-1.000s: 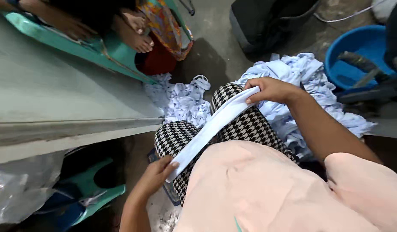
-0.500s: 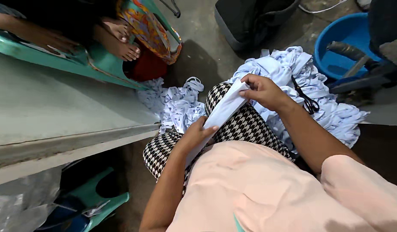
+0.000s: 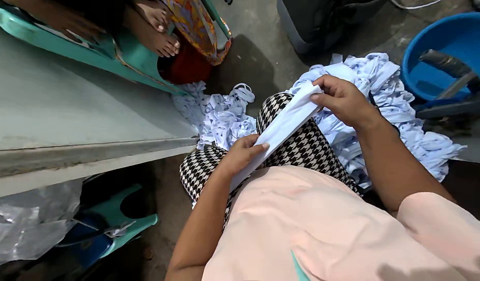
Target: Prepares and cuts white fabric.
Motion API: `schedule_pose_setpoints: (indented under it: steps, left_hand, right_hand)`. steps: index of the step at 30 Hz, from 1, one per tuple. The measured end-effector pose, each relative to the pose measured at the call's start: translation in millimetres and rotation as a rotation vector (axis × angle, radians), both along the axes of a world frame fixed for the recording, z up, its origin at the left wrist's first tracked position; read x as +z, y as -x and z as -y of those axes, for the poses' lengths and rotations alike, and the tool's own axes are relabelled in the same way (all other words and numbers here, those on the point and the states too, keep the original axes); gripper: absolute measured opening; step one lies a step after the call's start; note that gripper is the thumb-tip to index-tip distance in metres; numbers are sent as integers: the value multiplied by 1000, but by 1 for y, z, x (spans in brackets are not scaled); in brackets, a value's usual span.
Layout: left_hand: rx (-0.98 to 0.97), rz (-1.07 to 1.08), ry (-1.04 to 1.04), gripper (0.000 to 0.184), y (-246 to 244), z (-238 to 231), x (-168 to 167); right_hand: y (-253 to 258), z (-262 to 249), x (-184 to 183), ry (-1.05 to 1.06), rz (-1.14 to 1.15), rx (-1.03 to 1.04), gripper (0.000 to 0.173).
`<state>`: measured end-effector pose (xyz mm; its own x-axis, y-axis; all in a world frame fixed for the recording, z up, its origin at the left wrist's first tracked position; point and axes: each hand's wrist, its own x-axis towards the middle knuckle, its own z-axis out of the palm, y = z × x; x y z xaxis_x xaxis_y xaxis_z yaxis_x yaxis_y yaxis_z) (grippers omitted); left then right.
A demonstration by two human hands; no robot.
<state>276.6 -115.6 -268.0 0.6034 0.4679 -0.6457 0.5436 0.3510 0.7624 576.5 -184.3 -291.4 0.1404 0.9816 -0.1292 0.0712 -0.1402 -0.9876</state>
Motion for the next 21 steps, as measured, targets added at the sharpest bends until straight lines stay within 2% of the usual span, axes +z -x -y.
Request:
schedule_pose_setpoints:
  steps: [7,9,10,12,13,14,17,21]
  left_hand:
    - [14,-5,6,16,12,8,-7]
    - [21,-9,-2,15,13,10,-7]
    - [29,-16,-8,15,13,12,-6]
    - [44,-35,-22,15,12,15,-6]
    - [49,-42,-26,15,11,16,-5]
    - [51,-43,-33,15,11,18,-4]
    - [45,-46,-77,14,15,19,-6]
    - [38,-41,-103,17,21,22,-3]
  right_hand:
    - [-2,-4,-9,25,75,-30,21]
    - [1,-3,-10,39,227,-93,24]
    - [6,-2,-8,41,381,-140,34]
    - [25,5,0,-35,684,-174,75]
    - [40,8,2,-89,788,-173,94]
    - [57,12,3,-139,847,-161,105]
    - [99,16,-3,-183,917,-86,115]
    - [110,14,-12,-128,973,-8,117]
